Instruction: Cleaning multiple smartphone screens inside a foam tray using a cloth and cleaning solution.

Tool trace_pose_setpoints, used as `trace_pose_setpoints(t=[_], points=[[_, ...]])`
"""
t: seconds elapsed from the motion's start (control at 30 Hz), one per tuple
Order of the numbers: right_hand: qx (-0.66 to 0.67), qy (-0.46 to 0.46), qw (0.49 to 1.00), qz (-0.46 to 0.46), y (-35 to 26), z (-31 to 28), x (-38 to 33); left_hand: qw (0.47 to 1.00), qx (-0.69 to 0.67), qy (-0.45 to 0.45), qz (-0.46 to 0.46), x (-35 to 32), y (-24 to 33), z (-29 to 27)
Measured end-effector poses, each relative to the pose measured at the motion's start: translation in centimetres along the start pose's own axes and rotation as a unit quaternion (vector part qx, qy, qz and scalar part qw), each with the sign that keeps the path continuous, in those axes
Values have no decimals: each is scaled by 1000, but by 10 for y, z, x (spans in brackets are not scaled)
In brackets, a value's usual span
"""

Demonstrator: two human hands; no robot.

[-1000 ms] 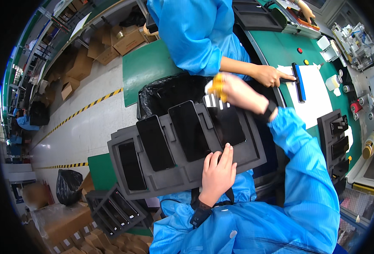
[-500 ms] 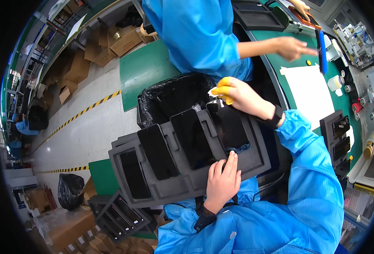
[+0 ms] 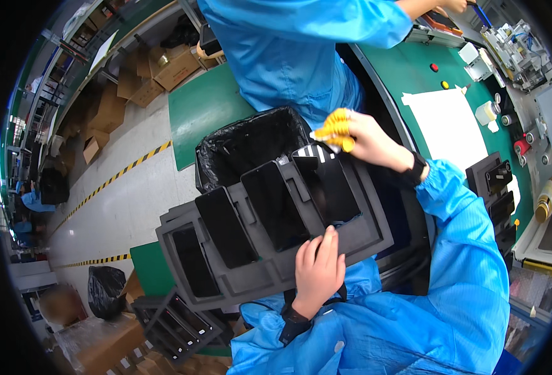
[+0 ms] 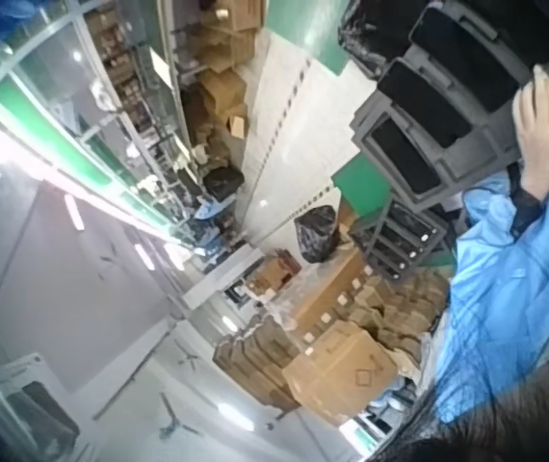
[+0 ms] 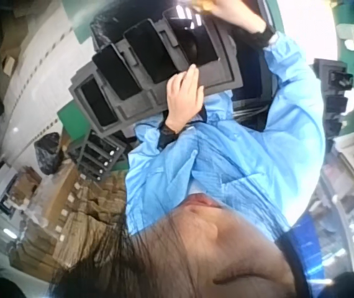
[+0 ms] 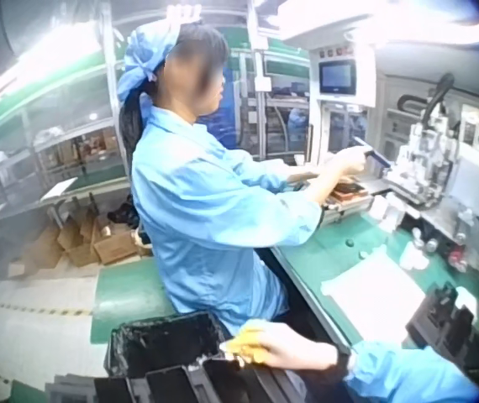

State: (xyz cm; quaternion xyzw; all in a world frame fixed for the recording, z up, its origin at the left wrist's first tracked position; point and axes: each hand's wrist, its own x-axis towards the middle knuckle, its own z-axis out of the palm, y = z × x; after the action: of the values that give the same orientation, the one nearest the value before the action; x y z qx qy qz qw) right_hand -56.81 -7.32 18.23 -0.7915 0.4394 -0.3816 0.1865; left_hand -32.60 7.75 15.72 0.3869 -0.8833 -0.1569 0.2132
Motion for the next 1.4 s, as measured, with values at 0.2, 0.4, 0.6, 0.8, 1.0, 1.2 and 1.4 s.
trace_pose_setpoints(t=[0.2,0.4,0.6,0.8,1.0,1.2,1.4], points=[[-35,-73,997,4,-26,27,-53,995,43,81,49,-25,-15,2],[56,-247,967,-39,-82,26,-100,994,-5,100,54,-26,-14,6],[-48,-129,990,-17,-59,44,-53,992,11,109,56,-26,-15,10],[16,-185,981,-62,-74,26,-99,991,23,124,44,-26,-12,8],[-75,-103,992,-10,-27,16,-65,989,22,138,49,-25,-13,11],[25,-293,953,-71,-81,7,-121,989,18,138,54,-28,-16,9],[-65,-65,995,28,-59,13,-74,986,-11,144,86,-30,-19,7]])
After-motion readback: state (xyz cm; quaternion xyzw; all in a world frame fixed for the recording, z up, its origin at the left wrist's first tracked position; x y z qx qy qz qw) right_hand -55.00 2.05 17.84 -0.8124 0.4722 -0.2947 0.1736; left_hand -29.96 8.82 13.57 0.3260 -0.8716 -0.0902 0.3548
